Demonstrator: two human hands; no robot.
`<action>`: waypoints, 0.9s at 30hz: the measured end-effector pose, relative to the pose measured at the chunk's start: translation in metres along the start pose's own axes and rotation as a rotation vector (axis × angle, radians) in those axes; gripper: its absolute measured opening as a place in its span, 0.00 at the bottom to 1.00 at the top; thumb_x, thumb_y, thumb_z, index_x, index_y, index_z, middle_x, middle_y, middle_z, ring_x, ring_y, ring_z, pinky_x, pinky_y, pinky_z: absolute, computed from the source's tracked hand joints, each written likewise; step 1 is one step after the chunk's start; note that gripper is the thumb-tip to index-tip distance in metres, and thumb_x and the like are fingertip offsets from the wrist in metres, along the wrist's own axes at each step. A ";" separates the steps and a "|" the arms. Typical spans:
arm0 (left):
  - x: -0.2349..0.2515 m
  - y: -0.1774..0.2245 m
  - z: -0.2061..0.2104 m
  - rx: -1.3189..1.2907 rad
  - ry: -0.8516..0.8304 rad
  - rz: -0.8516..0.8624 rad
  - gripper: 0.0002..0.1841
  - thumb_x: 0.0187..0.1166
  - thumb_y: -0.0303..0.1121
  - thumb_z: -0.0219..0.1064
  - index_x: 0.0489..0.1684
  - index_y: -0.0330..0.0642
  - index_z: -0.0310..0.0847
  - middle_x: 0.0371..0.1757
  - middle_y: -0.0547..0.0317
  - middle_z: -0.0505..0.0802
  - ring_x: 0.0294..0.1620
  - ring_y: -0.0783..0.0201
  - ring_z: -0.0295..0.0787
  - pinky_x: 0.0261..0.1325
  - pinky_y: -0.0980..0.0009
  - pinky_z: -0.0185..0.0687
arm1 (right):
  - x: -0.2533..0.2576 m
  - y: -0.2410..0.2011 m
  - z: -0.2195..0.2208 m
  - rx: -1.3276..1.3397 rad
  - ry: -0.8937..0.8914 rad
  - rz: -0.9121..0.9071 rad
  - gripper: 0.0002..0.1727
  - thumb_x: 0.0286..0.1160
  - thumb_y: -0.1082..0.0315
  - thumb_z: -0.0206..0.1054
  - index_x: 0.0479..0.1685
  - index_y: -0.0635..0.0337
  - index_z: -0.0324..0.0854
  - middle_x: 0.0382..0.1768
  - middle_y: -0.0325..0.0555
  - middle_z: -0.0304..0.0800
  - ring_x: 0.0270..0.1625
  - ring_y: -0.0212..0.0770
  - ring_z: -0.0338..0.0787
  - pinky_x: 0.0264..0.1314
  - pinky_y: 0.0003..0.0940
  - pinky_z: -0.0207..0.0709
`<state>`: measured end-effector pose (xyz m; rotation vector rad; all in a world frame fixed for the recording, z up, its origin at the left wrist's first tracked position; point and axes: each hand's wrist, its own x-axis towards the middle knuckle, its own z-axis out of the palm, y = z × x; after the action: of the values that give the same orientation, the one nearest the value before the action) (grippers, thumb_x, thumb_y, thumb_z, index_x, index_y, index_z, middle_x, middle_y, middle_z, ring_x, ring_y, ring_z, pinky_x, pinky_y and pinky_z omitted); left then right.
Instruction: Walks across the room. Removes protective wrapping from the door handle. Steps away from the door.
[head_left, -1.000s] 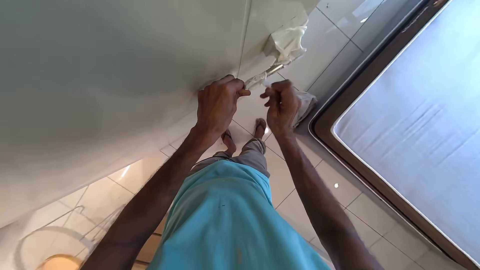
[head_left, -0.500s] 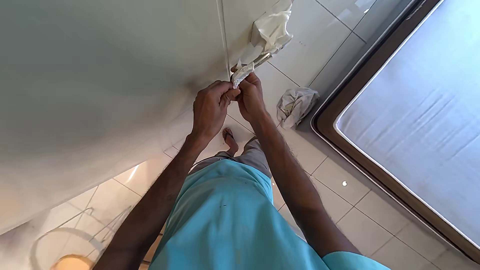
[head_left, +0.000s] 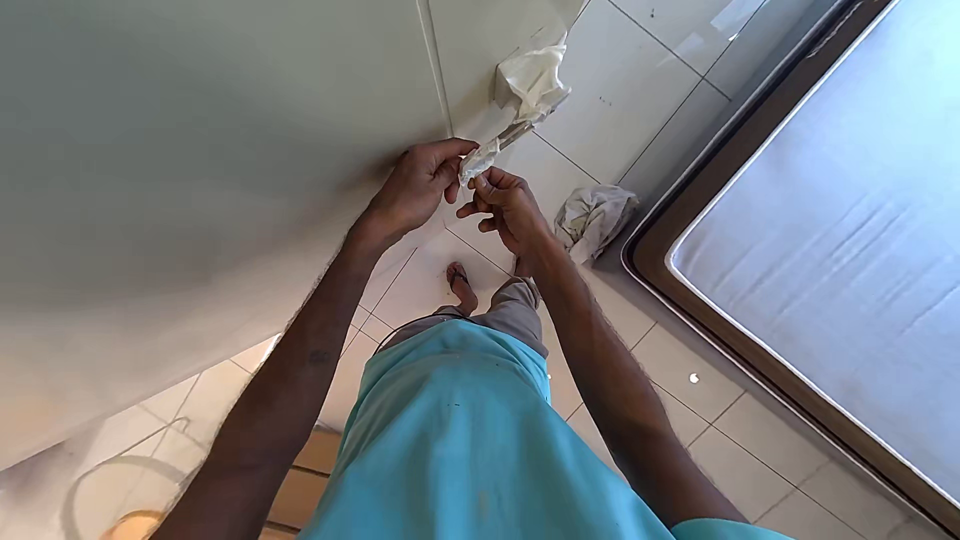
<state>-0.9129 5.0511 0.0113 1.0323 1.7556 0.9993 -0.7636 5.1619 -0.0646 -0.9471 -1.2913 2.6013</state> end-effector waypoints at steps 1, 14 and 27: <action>0.000 0.000 0.002 0.011 0.010 -0.007 0.17 0.93 0.30 0.52 0.72 0.42 0.83 0.28 0.64 0.84 0.25 0.73 0.75 0.29 0.79 0.69 | 0.000 -0.001 -0.002 -0.010 -0.011 0.019 0.12 0.92 0.64 0.54 0.42 0.56 0.82 0.26 0.41 0.87 0.32 0.37 0.93 0.21 0.26 0.80; 0.002 -0.026 0.025 -0.594 -0.094 -0.171 0.16 0.91 0.26 0.50 0.69 0.47 0.78 0.34 0.66 0.82 0.22 0.77 0.68 0.20 0.84 0.60 | -0.037 0.008 0.003 -0.114 0.431 -0.189 0.21 0.86 0.63 0.64 0.75 0.56 0.77 0.52 0.47 0.88 0.46 0.43 0.92 0.34 0.37 0.88; 0.015 -0.033 0.047 -0.397 0.102 0.087 0.08 0.86 0.21 0.56 0.51 0.36 0.80 0.36 0.64 0.85 0.29 0.77 0.76 0.29 0.82 0.70 | -0.041 -0.016 0.008 -0.224 0.318 -0.409 0.08 0.81 0.69 0.70 0.45 0.66 0.89 0.36 0.48 0.95 0.31 0.36 0.92 0.19 0.26 0.81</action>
<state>-0.8818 5.0633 -0.0382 0.8191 1.5159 1.4096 -0.7378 5.1530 -0.0287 -0.9568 -1.5158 1.9461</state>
